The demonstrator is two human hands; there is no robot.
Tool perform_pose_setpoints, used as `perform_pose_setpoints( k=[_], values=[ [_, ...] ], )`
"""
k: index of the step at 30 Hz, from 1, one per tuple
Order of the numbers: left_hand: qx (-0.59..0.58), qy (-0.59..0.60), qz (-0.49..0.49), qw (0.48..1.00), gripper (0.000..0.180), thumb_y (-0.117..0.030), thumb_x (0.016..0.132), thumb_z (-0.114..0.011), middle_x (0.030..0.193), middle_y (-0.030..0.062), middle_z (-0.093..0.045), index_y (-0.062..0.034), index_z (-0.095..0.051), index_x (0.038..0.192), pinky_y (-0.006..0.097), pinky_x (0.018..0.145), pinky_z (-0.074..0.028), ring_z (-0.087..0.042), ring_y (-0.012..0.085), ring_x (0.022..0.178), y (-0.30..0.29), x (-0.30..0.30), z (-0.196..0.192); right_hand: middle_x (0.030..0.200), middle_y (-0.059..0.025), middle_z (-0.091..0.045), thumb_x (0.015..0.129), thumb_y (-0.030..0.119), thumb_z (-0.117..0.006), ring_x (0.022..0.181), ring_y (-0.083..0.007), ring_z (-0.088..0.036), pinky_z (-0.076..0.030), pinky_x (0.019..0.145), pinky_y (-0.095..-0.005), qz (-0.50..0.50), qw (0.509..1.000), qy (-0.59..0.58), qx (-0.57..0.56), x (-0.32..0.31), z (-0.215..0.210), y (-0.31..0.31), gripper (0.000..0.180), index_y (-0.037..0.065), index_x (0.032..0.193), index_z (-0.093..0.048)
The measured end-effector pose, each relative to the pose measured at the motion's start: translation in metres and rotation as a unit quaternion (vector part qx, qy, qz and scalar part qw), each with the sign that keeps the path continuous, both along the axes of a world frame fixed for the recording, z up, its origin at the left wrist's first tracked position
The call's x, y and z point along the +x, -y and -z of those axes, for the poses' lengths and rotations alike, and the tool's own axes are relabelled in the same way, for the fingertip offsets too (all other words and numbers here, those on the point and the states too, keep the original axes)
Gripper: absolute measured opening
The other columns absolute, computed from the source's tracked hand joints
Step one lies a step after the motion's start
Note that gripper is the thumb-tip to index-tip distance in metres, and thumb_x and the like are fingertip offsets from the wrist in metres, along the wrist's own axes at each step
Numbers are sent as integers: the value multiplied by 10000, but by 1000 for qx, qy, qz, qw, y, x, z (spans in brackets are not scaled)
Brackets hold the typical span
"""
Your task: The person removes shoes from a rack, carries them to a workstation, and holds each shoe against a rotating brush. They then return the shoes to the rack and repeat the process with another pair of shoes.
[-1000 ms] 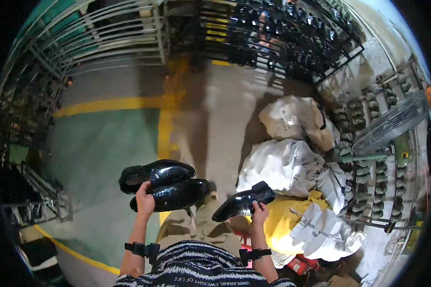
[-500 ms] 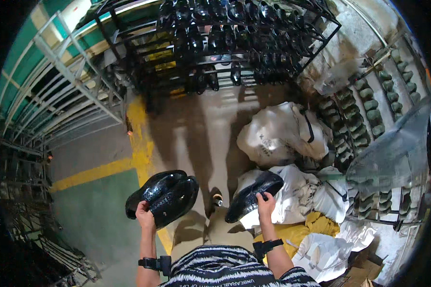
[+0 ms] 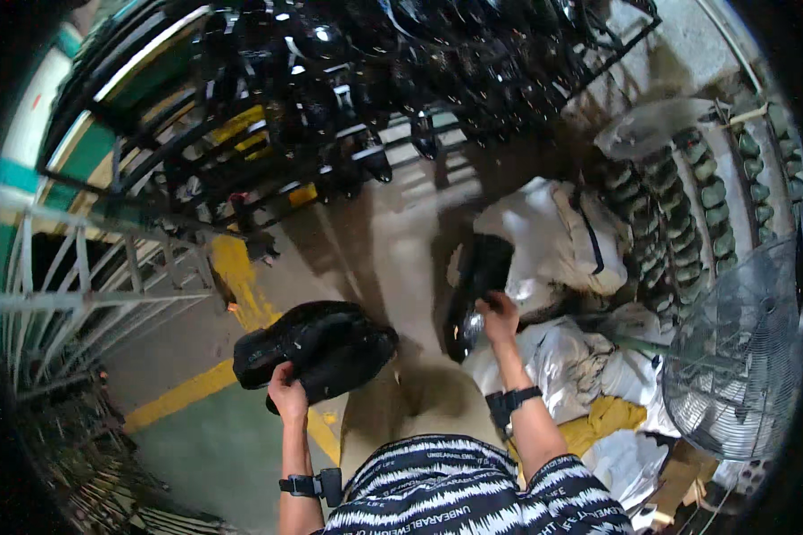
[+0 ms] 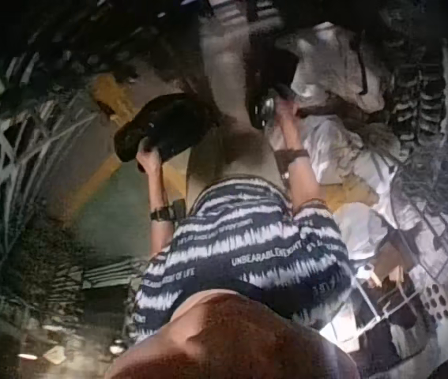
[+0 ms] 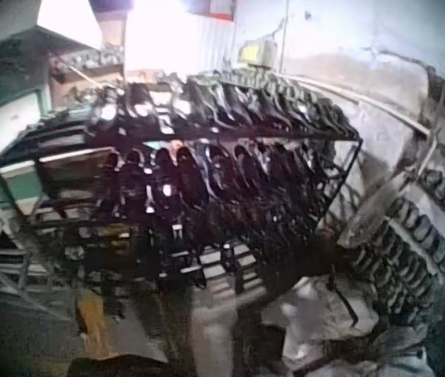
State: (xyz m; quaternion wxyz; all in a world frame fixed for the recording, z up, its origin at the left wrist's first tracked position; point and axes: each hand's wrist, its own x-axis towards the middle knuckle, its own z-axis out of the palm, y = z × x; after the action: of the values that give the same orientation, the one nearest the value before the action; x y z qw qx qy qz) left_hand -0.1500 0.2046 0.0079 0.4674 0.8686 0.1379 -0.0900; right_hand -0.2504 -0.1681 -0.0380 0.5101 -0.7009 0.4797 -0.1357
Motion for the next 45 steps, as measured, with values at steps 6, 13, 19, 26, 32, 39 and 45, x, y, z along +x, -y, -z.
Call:
perform_pose_setpoints(
  k=[6,13,19,26,32,39,45],
  values=[
    [74,4,114,991,292,132,689,-417,841,54,-585,24,-560,921,229,750,-412,-538,121,797,36,79,6,801,-66,-615,667,69,-690,659,-132,-567,-452,606,-251,-69,983,-9,-168,88,-37,31,270,29,917,-598],
    [-3,-61,172,983,293,52,660,-455,848,56,-582,25,-564,930,243,725,-428,-528,112,781,146,131,-4,727,-74,-554,646,40,-693,542,-184,-534,-422,482,-273,-223,945,58,-232,130,-94,69,183,48,793,-584],
    [-83,-52,308,946,337,40,632,-553,863,89,-582,16,-555,968,245,730,-433,-544,128,827,223,152,19,768,-41,-508,593,85,-579,554,-172,-482,-373,528,-290,-389,845,66,-361,138,-123,98,277,78,870,-599],
    [-120,9,430,895,242,52,693,-558,818,65,-582,21,-551,933,260,713,-442,-537,123,793,323,171,9,790,-53,-493,616,93,-544,506,-168,-487,-388,481,-272,-478,810,-72,-333,152,-143,71,369,22,977,-574],
    [-321,-176,385,847,210,-19,684,-617,806,51,-572,-4,-559,886,275,694,-434,-529,161,775,333,175,21,796,-40,-507,629,131,-557,457,-123,-500,-410,411,-254,-449,830,-91,-316,153,-144,56,332,35,942,-610],
    [-40,138,557,818,319,-103,652,-684,863,88,-524,-23,-502,901,362,824,-375,-497,223,856,320,173,70,807,-55,-488,668,135,-513,449,-132,-495,-415,470,-261,-411,848,-121,-311,160,-143,64,363,41,1015,-565],
    [-8,100,549,830,296,-87,650,-668,867,105,-526,-21,-520,897,370,811,-376,-489,237,896,304,157,110,778,-47,-485,640,151,-528,456,-119,-493,-390,475,-242,-459,809,-154,-333,169,-146,62,354,26,967,-584]
  ],
)
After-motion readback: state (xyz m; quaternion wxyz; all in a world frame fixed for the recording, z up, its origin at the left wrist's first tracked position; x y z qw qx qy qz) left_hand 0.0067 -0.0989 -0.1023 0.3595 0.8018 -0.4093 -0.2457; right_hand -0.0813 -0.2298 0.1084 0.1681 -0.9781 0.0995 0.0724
